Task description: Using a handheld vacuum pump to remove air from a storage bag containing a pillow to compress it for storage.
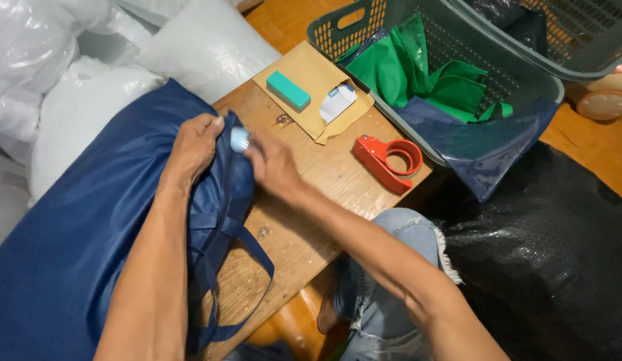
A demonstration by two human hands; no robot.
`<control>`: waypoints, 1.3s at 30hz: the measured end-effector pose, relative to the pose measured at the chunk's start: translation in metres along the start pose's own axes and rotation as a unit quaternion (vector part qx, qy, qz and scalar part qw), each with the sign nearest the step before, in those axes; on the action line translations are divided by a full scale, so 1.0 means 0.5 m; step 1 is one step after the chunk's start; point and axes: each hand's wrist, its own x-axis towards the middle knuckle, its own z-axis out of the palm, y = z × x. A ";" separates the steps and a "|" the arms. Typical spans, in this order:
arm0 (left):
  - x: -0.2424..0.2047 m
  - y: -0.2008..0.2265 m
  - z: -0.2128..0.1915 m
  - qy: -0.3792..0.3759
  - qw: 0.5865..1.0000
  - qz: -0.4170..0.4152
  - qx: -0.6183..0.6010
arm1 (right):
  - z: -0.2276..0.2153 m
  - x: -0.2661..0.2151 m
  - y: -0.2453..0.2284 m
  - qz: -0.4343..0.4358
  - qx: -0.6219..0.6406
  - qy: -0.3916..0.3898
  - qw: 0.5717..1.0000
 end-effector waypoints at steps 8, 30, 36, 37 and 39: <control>0.037 -0.029 -0.005 0.011 0.999 -0.017 0.026 | 0.009 -0.070 -0.045 -0.016 0.045 -0.095 0.994; 0.044 -0.030 0.001 0.011 0.999 -0.034 -0.015 | 0.086 -0.164 -0.007 -0.174 0.067 -0.103 0.977; 0.054 -0.052 0.013 0.014 0.999 -0.029 -0.005 | 0.098 -0.199 -0.033 -0.101 0.084 -0.102 0.986; 0.051 -0.051 0.012 0.013 1.000 -0.026 0.002 | 0.105 -0.213 -0.021 -0.131 0.063 -0.122 0.982; 0.049 -0.050 0.006 0.013 1.000 -0.025 0.014 | 0.102 -0.200 -0.017 -0.159 0.048 -0.140 0.976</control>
